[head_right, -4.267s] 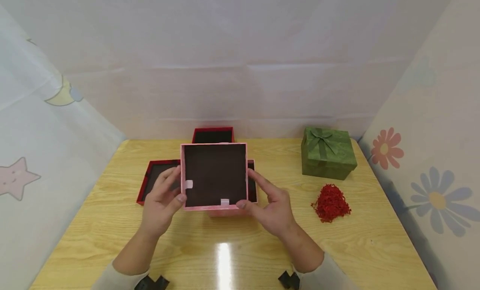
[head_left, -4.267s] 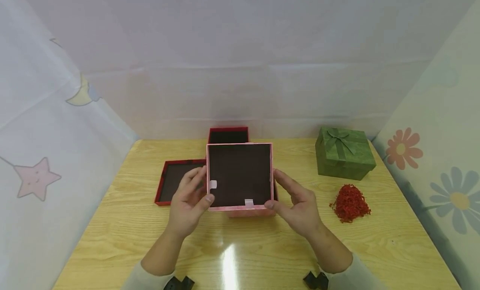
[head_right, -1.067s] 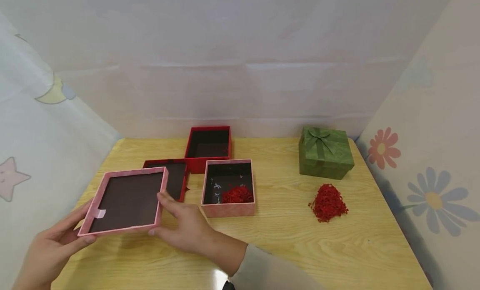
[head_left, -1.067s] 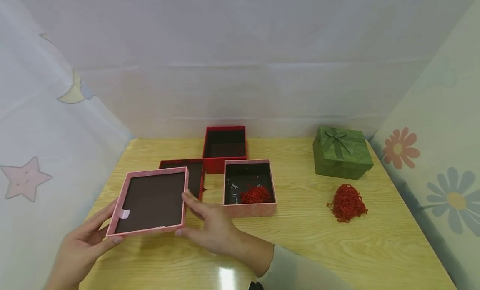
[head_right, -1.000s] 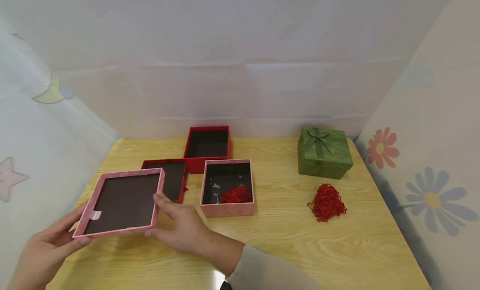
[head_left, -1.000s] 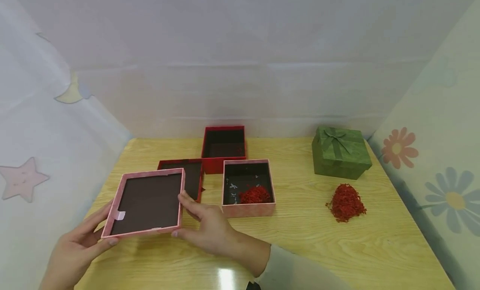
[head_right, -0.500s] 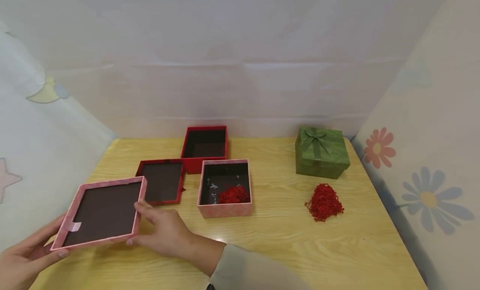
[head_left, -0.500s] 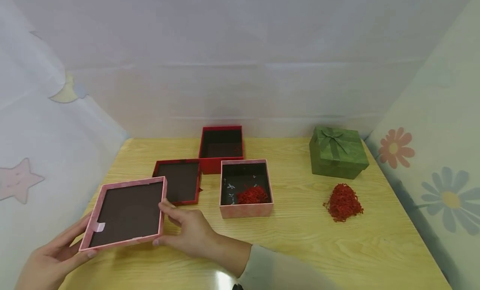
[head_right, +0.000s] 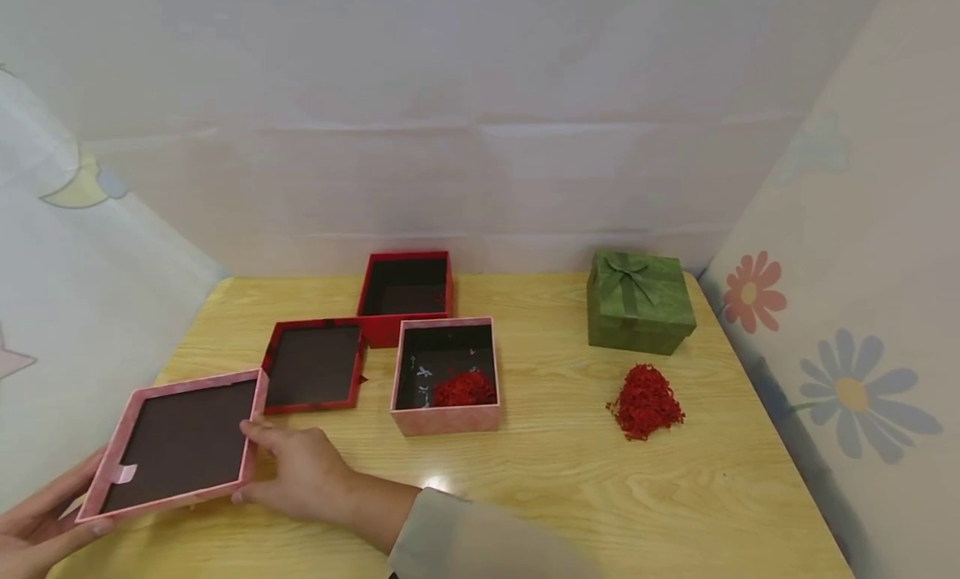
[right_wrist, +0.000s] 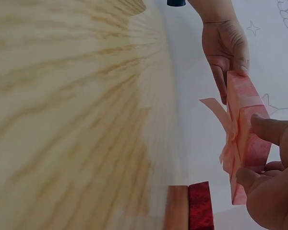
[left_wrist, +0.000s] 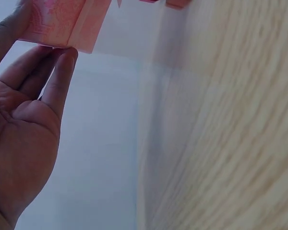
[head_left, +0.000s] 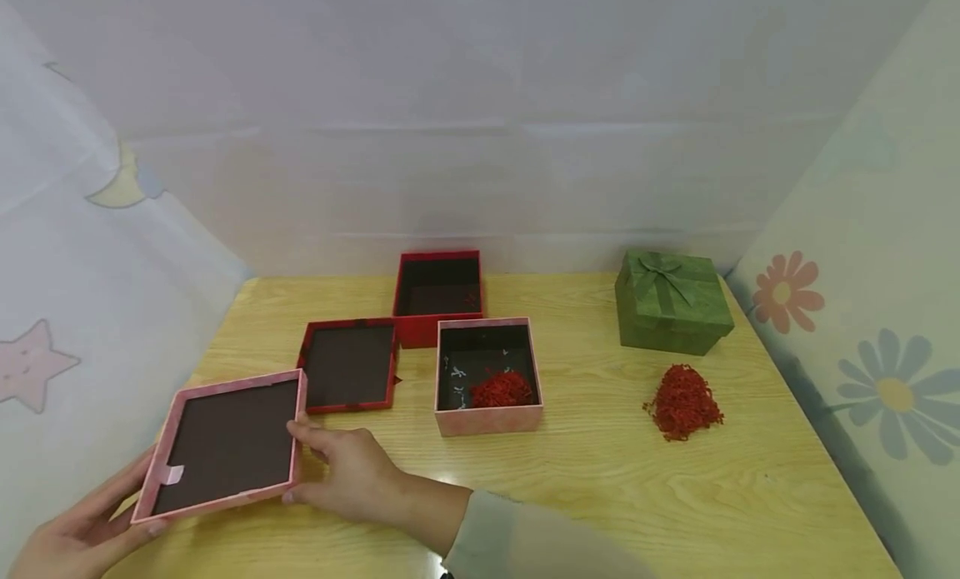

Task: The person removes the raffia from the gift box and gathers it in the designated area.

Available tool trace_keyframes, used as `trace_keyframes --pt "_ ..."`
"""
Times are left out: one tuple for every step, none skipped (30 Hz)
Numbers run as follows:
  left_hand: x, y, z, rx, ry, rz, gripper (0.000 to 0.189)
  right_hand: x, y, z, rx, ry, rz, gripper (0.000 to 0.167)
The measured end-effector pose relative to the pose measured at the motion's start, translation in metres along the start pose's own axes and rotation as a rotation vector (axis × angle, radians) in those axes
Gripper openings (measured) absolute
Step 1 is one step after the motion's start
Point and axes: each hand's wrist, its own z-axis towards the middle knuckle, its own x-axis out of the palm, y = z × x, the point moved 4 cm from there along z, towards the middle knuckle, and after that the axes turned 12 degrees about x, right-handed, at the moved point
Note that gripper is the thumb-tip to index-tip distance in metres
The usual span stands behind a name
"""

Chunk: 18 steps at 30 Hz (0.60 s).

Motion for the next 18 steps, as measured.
trace_keyframes --pt "-0.002 0.002 -0.002 -0.011 -0.002 0.016 0.079 0.002 0.000 0.001 0.000 0.011 -0.008 0.081" --pt "-0.005 0.005 -0.003 -0.027 -0.011 0.006 0.079 0.005 0.001 0.002 0.000 0.019 -0.021 0.081" --pt "-0.007 0.008 -0.005 -0.038 -0.014 -0.002 0.080 0.007 0.001 0.003 -0.001 0.026 -0.034 0.081" --pt "-0.009 0.011 -0.005 -0.052 -0.026 -0.015 0.080 0.009 0.000 0.005 -0.001 0.035 -0.047 0.081" --pt "-0.011 0.013 -0.006 -0.062 -0.032 -0.020 0.079 0.010 0.000 0.006 0.000 0.043 -0.057 0.080" --pt "-0.012 0.015 -0.007 -0.069 -0.031 -0.020 0.079 0.012 0.000 0.007 0.003 0.052 -0.070 0.080" --pt "-0.014 0.017 -0.007 -0.081 -0.032 -0.019 0.079 0.014 0.000 0.009 0.006 0.053 -0.086 0.080" --pt "-0.015 0.019 -0.007 -0.088 -0.033 -0.011 0.079 0.016 0.000 0.010 0.010 0.053 -0.098 0.080" --pt "-0.016 0.020 -0.008 -0.094 -0.033 -0.002 0.079 0.018 0.000 0.012 0.015 0.051 -0.110 0.080" --pt "-0.018 0.022 -0.008 -0.102 -0.032 0.009 0.079 0.019 0.000 0.013 0.021 0.048 -0.120 0.080" --pt "-0.019 0.024 -0.009 -0.106 -0.029 0.027 0.080 0.021 0.000 0.014 0.027 0.045 -0.132 0.080" --pt "-0.021 0.025 -0.009 -0.112 -0.031 0.040 0.081 0.023 0.001 0.015 0.034 0.040 -0.142 0.081" --pt "-0.022 0.027 -0.010 -0.118 -0.034 0.044 0.081 0.025 0.001 0.017 0.041 0.036 -0.151 0.081" --pt "-0.023 0.029 -0.010 -0.122 -0.033 0.064 0.081 0.026 0.001 0.018 0.048 0.037 -0.159 0.081" --pt "-0.025 0.031 -0.011 -0.132 -0.035 0.083 0.082 0.028 0.002 0.019 0.052 0.040 -0.169 0.081" --pt "-0.026 0.033 -0.012 -0.141 -0.037 0.104 0.082 0.029 0.002 0.020 0.056 0.045 -0.177 0.081" --pt "-0.028 0.035 -0.013 -0.149 -0.045 0.101 0.082 0.030 0.003 0.021 0.060 0.053 -0.185 0.081" --pt "-0.029 0.037 -0.014 -0.163 -0.048 0.095 0.082 0.032 0.004 0.022 0.063 0.062 -0.191 0.081"
